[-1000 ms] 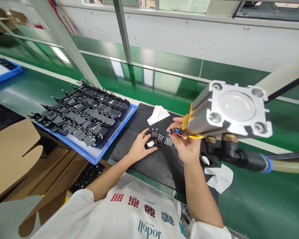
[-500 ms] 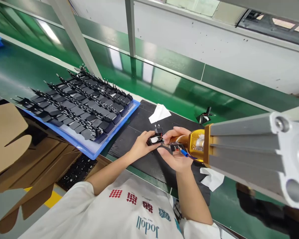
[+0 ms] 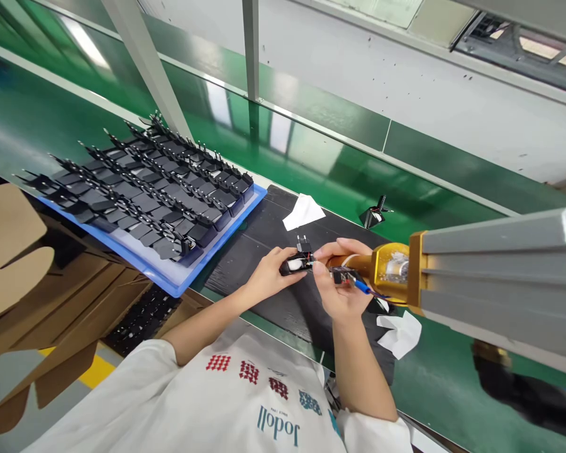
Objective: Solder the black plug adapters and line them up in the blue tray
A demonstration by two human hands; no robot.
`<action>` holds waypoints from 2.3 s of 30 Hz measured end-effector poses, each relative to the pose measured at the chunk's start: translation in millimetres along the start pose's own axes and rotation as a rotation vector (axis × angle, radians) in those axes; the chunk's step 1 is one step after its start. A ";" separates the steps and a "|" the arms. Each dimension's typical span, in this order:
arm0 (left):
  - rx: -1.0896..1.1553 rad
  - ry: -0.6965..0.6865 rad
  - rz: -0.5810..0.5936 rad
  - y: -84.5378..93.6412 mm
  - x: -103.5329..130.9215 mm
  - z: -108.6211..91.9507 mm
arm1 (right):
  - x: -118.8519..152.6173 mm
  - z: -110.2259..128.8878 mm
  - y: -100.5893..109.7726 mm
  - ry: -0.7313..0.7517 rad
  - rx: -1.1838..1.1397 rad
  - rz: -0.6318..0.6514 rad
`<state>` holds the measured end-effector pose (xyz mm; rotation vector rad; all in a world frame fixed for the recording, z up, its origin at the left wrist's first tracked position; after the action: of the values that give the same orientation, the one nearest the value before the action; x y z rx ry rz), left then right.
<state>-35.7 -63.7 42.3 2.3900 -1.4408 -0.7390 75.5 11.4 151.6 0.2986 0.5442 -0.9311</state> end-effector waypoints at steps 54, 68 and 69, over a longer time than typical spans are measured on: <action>0.032 -0.116 0.183 -7.3 -30.1 17.7 | 3.9 -3.5 16.6 -0.069 -0.124 0.055; -0.228 -0.218 0.099 -1.7 -8.9 9.3 | 5.6 -5.2 27.7 -0.074 -0.080 0.061; -0.234 -0.217 0.085 -3.6 -8.5 10.9 | 6.0 -6.2 28.7 -0.078 -0.077 0.064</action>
<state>-42.1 -54.1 34.0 2.1130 -1.4343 -1.1068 100.0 26.6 143.4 0.2086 0.4950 -0.8539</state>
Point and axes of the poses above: each hand's wrist, its own x-axis away from the middle knuckle, its own y-axis out of the back of the hand, z = x × y, the point moved 6 cm from there along -x, towards the middle knuckle, and after that the axes turned 13 degrees about -y, right-handed, at the moved point
